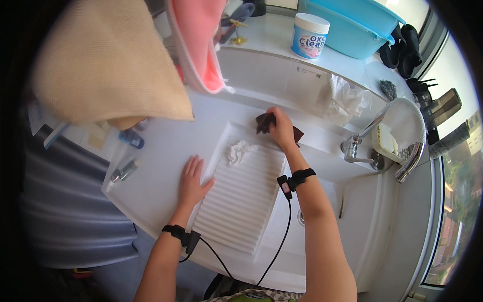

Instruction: The person wipes several bottles and tubes on the sink counter with a dark cloth, then wipes the sink basin and faucet. The person rinses the cloth under running water and continues wiping the sink surfaces.

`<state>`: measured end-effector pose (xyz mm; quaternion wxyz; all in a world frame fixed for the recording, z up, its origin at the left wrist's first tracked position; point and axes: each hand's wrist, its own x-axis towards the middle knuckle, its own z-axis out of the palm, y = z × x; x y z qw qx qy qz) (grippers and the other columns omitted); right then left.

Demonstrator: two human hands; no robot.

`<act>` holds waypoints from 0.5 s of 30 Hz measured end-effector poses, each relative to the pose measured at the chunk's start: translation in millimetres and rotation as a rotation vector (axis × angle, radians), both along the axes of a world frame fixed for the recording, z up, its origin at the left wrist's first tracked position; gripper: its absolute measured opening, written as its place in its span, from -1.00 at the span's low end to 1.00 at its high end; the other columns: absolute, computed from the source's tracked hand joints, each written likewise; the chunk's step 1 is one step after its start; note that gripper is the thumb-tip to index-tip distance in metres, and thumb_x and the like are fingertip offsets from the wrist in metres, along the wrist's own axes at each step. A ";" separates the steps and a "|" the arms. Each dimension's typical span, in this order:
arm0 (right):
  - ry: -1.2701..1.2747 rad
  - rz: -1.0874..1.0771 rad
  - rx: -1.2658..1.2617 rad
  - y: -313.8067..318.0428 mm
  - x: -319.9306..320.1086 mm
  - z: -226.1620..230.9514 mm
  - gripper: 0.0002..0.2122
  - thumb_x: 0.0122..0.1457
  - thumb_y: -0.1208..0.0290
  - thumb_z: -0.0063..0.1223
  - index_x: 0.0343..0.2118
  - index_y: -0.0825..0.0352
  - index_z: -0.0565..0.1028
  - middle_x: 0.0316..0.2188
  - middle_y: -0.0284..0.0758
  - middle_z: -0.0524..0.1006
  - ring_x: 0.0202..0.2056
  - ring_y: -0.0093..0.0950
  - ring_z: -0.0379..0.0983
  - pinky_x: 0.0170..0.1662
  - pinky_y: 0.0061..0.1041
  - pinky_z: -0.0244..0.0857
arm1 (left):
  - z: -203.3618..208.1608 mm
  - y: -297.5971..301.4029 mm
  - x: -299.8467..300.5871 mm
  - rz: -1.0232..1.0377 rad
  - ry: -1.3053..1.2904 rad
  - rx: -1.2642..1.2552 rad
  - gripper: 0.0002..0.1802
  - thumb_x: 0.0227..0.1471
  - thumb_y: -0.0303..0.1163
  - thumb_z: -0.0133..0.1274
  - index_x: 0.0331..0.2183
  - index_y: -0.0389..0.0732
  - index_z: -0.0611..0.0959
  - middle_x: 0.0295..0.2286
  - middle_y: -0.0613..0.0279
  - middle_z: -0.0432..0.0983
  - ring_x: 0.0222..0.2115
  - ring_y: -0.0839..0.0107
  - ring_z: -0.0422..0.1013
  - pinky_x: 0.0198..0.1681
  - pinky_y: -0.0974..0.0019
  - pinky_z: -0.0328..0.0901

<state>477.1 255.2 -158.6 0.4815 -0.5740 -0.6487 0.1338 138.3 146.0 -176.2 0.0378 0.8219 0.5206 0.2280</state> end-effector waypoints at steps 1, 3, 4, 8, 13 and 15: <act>-0.063 -0.025 0.233 7.7 6.6 8.0 -0.67 -0.14 0.78 -0.06 -0.29 0.27 0.44 -0.20 -0.27 0.49 -0.11 -0.18 0.39 -0.08 -0.37 0.32 | 0.1 -0.1 0.2 0.006 0.003 -0.009 -0.27 -0.07 -0.10 0.18 0.05 -0.34 0.40 0.15 -0.03 0.20 0.20 0.06 0.07 0.27 0.05 -0.03; -0.113 -0.049 0.358 23.8 16.7 17.2 -0.71 -0.14 0.77 -0.04 -0.32 0.29 0.43 -0.12 -0.24 0.45 -0.07 -0.14 0.36 -0.05 -0.33 0.31 | 0.3 -0.1 0.4 -0.008 -0.015 0.015 -0.29 -0.08 -0.15 0.20 0.04 -0.33 0.42 0.14 -0.03 0.21 0.19 0.03 0.08 0.24 0.05 0.02; -0.174 -0.040 0.319 29.3 17.4 16.6 -0.73 -0.14 0.75 -0.02 -0.33 0.29 0.43 -0.10 -0.24 0.44 -0.05 -0.14 0.35 -0.03 -0.32 0.29 | 0.7 0.3 0.2 -0.013 -0.017 0.024 -0.30 -0.09 -0.17 0.21 0.04 -0.33 0.42 0.14 -0.03 0.22 0.19 0.01 0.08 0.22 0.04 0.05; -0.431 -0.046 0.320 46.3 3.7 -0.1 -0.78 -0.15 0.64 0.08 -0.37 0.28 0.41 -0.06 -0.22 0.41 -0.01 -0.15 0.32 0.04 -0.25 0.23 | 2.1 -0.4 0.0 0.005 -0.004 -0.003 -0.31 -0.08 -0.17 0.20 0.04 -0.33 0.42 0.14 -0.01 0.22 0.19 0.04 0.08 0.23 0.05 0.04; -0.484 -0.094 0.287 52.8 -7.0 -14.5 -0.74 -0.20 0.53 0.20 -0.40 0.25 0.39 -0.11 -0.26 0.42 -0.02 -0.19 0.32 0.04 -0.20 0.22 | 2.7 -1.6 1.7 0.024 -0.008 -0.026 -0.30 -0.06 -0.14 0.18 0.06 -0.31 0.41 0.15 0.03 0.21 0.20 0.11 0.08 0.26 0.07 0.01; -0.546 -0.094 0.293 55.0 -2.5 -12.9 -0.74 -0.20 0.56 0.18 -0.39 0.25 0.39 -0.13 -0.32 0.42 -0.04 -0.24 0.33 -0.01 -0.27 0.27 | 3.2 -1.4 1.9 0.023 0.008 -0.031 -0.30 -0.06 -0.15 0.19 0.06 -0.30 0.41 0.15 0.05 0.21 0.21 0.12 0.08 0.25 0.07 0.01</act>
